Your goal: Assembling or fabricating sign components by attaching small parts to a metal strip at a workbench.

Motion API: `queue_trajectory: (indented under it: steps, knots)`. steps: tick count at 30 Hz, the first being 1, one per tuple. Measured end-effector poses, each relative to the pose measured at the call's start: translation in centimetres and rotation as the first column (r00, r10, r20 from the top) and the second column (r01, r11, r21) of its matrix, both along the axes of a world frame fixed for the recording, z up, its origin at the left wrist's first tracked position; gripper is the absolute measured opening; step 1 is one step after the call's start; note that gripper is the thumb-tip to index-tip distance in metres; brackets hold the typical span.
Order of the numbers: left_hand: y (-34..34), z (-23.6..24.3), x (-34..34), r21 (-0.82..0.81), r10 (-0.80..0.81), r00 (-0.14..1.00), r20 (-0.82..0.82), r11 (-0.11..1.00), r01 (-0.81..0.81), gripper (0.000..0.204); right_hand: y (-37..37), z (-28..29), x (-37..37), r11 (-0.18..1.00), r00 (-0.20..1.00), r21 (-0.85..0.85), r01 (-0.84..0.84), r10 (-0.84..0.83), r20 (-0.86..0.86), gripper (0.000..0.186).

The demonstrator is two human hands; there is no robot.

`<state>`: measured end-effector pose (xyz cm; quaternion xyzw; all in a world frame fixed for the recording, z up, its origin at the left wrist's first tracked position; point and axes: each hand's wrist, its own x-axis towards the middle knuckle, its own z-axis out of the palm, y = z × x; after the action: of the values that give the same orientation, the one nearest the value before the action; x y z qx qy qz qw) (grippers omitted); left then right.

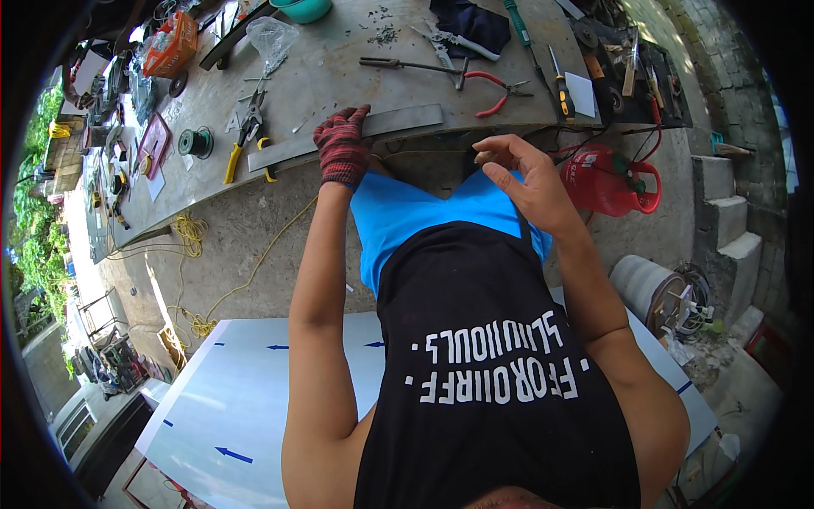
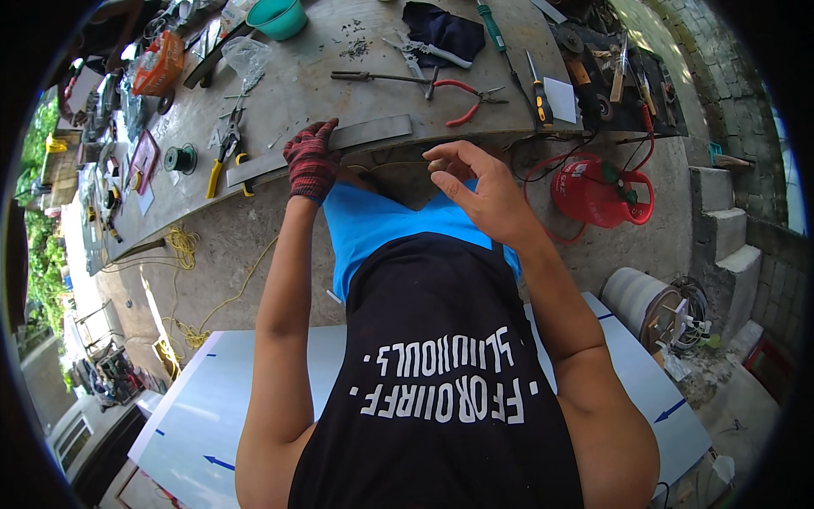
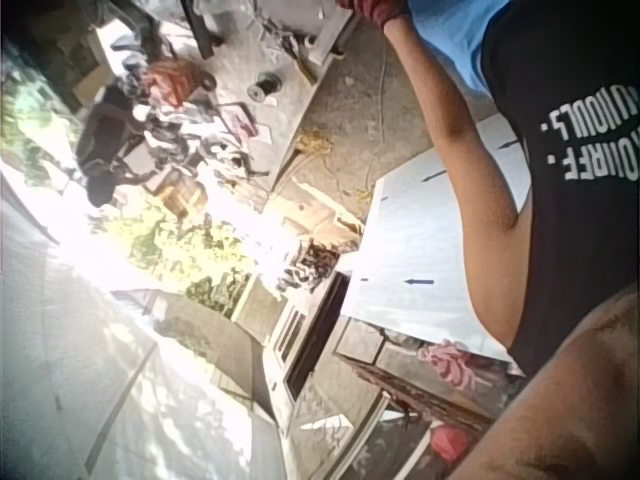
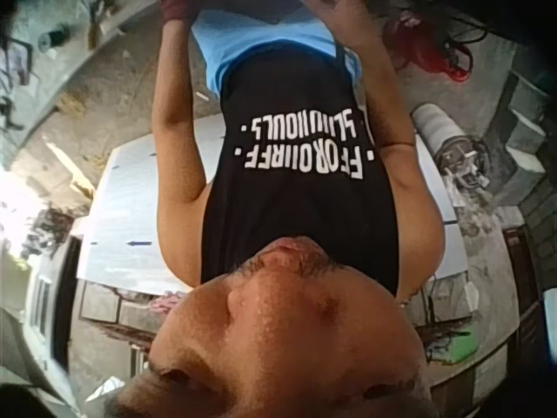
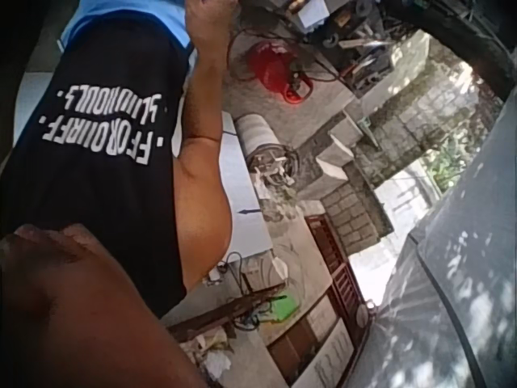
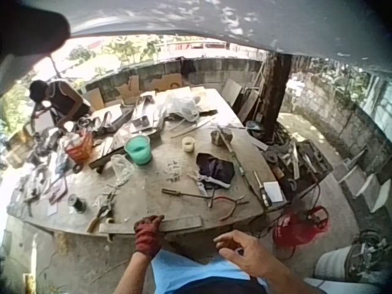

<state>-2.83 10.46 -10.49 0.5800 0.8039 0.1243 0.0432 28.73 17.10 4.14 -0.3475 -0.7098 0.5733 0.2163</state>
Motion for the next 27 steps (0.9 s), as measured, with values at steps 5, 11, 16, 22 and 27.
queue_trajectory:
  steps: [5,11,16,22,27]
  knots:
    - [-2.1,1.1,1.9,0.261,0.014,0.999,0.029,0.965,-0.021,0.058,0.1,0.0,-0.3,1.000,1.000,0.004,-0.018,0.018,-0.005,0.029]
    - [-4.9,-2.9,7.3,0.406,-0.192,0.952,0.239,0.910,0.081,0.033,-0.3,-0.2,-0.5,0.995,0.997,-0.068,-0.075,0.077,0.021,0.032]
    - [-6.8,-6.1,10.2,0.096,-0.090,0.934,0.345,0.994,0.061,0.026,-1.4,-0.2,-1.4,0.987,0.984,-0.034,-0.158,0.161,0.073,0.031]
    - [-6.6,-8.7,8.2,0.085,0.072,0.687,0.723,0.978,-0.192,0.031,-2.1,-0.2,-2.2,0.990,0.990,0.008,-0.140,0.140,0.014,0.027]
    - [-6.5,-7.7,8.1,0.047,0.124,0.451,0.884,0.936,-0.350,0.033,-1.8,-0.4,-1.7,0.993,0.991,-0.006,-0.118,0.118,0.066,0.027]
